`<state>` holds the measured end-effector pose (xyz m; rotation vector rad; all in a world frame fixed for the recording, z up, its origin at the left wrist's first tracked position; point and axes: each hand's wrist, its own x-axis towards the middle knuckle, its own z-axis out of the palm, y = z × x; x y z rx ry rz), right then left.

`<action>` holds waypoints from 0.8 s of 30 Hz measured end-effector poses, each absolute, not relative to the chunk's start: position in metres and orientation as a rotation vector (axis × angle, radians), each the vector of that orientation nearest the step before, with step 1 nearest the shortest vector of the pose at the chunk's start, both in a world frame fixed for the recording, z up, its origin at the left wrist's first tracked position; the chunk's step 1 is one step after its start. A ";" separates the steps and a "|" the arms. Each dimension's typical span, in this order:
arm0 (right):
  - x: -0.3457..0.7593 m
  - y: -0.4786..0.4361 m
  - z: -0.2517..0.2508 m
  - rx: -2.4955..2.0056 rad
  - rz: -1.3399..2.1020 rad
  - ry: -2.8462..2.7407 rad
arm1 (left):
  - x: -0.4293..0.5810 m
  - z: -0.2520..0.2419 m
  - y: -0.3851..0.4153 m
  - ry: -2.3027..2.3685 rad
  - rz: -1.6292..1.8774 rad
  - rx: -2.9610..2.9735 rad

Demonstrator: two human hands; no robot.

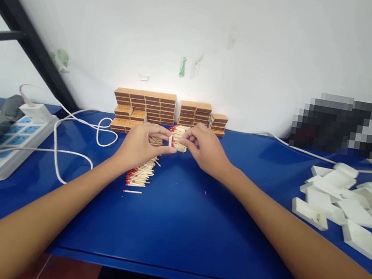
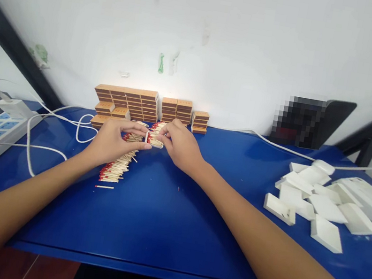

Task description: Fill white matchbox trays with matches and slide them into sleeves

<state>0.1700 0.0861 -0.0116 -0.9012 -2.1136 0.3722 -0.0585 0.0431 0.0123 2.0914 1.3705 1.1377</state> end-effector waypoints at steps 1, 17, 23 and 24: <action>0.170 0.086 -0.011 -0.888 0.376 -2.111 | -0.059 0.013 0.043 1.366 1.135 2.072; 0.164 0.105 -0.030 -1.063 0.382 -2.251 | -0.069 0.023 0.049 1.612 1.256 1.965; 0.165 0.103 -0.029 -1.046 0.361 -2.267 | -0.067 0.023 0.048 1.563 1.271 1.972; 0.165 0.104 -0.029 -1.048 0.364 -2.271 | -0.068 0.023 0.049 1.558 1.272 1.970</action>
